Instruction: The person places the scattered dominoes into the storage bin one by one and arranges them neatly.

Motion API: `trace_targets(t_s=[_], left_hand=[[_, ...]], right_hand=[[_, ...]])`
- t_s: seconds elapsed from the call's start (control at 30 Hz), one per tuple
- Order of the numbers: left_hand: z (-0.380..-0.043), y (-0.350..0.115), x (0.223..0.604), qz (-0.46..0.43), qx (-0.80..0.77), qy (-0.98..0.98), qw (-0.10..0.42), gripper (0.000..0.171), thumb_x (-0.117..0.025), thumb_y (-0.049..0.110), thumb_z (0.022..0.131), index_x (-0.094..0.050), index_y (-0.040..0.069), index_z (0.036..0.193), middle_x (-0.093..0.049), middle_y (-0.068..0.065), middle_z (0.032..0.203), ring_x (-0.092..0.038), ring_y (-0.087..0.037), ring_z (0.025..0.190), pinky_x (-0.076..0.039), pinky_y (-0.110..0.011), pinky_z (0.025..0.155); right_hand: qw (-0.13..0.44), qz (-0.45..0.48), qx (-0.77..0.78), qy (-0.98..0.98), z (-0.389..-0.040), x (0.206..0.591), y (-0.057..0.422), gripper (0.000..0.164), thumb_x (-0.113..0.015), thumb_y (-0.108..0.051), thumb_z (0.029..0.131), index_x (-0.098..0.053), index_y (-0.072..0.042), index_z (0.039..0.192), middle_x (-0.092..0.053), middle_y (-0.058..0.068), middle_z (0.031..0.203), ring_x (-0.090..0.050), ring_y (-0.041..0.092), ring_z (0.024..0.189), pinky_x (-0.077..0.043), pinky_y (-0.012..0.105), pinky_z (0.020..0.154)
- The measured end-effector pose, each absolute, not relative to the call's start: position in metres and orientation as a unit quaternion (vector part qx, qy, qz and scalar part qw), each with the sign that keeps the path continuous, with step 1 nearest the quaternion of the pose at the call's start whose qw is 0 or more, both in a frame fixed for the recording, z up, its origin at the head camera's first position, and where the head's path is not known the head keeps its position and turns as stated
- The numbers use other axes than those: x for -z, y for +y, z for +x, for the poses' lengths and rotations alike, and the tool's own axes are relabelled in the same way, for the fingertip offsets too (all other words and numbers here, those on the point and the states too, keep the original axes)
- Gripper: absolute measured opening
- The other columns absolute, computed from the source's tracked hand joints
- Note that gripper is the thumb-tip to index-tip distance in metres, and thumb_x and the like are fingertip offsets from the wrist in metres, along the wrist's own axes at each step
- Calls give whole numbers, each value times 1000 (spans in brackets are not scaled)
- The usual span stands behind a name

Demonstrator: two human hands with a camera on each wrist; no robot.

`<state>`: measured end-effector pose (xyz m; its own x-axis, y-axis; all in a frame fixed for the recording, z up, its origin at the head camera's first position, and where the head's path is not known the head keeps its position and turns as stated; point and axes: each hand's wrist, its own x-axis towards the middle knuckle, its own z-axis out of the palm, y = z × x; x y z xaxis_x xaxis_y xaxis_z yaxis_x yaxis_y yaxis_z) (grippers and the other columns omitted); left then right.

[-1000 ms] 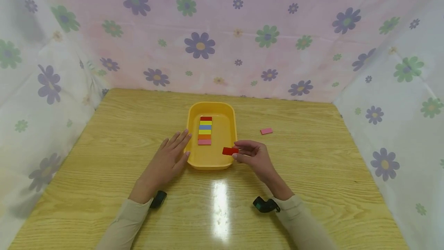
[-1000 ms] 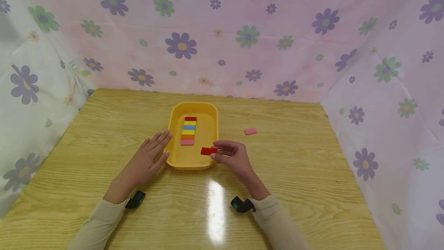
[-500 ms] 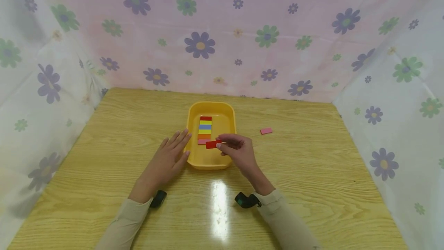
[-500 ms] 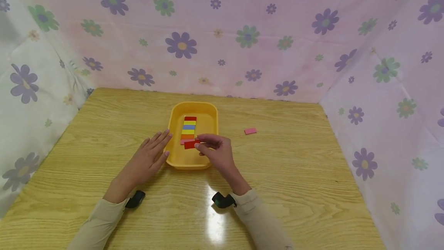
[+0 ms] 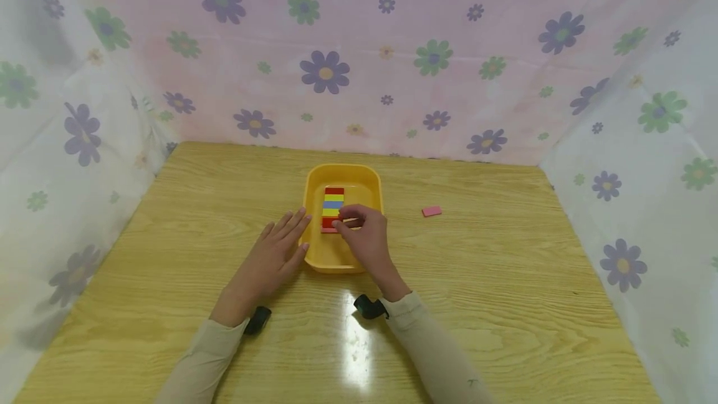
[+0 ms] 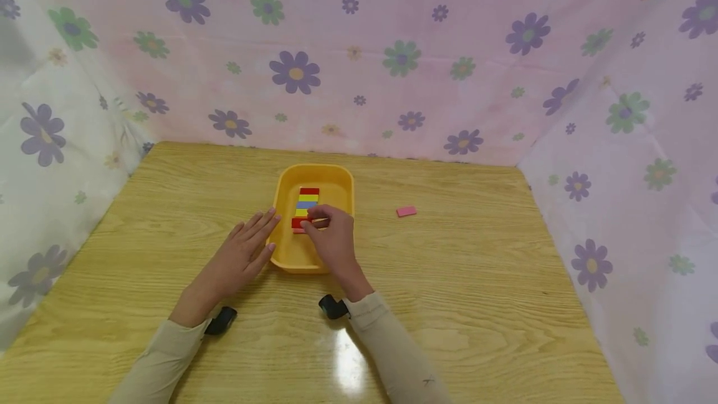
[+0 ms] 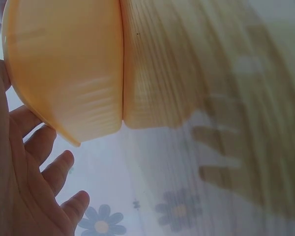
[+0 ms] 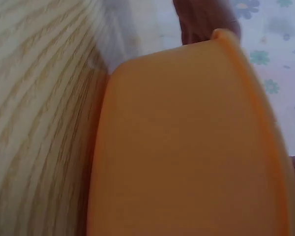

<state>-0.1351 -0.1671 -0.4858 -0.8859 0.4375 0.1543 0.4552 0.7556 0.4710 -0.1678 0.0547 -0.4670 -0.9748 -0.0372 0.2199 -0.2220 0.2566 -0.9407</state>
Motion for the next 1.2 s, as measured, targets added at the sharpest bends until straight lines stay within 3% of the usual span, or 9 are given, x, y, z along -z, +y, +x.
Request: trace_targets(t_s=[0.17,0.4,0.63,0.93,1.2], left_hand=[[-135,-165,486,-240,257,-936,17,59,-46,36,109,-32,14,161,-23,-4,169,-21,-35,155,-14,-64,123],[-134,-164,487,-238,247,-939,14,60,-47,35,108,-30,15,162,-23,-4,169,-20,-34,156,-14,-63,123],[-132,-164,486,-234,244,-941,14,59,-45,37,109,-30,15,162,-23,-3,169,-20,-34,156,-14,-63,123],[-129,-164,486,-231,241,-943,13,60,-47,35,108,-29,16,162,-22,-4,169,-19,-33,156,-14,-61,124],[-128,-162,485,-231,244,-942,12,59,-47,34,109,-30,14,162,-23,-5,169,-20,-35,156,-14,-62,123]], right_hand=[[54,62,-552,-830,-174,467,49,23,-81,-1,84,-74,5,105,-75,16,100,-74,27,86,-63,31,75],[-37,-1,-484,-875,-175,465,46,33,-83,-5,83,-71,4,112,-74,11,89,-69,21,78,-60,30,68],[-92,-30,-409,-907,-177,466,45,43,-85,-12,83,-65,4,118,-68,11,93,-60,21,82,-55,31,73],[-100,-34,-392,-914,-184,465,44,46,-87,-14,80,-66,6,117,-71,11,88,-58,21,75,-51,29,69],[-78,-28,-385,-919,-187,472,44,42,-88,-15,77,-69,5,109,-72,16,102,-61,24,84,-56,36,79]])
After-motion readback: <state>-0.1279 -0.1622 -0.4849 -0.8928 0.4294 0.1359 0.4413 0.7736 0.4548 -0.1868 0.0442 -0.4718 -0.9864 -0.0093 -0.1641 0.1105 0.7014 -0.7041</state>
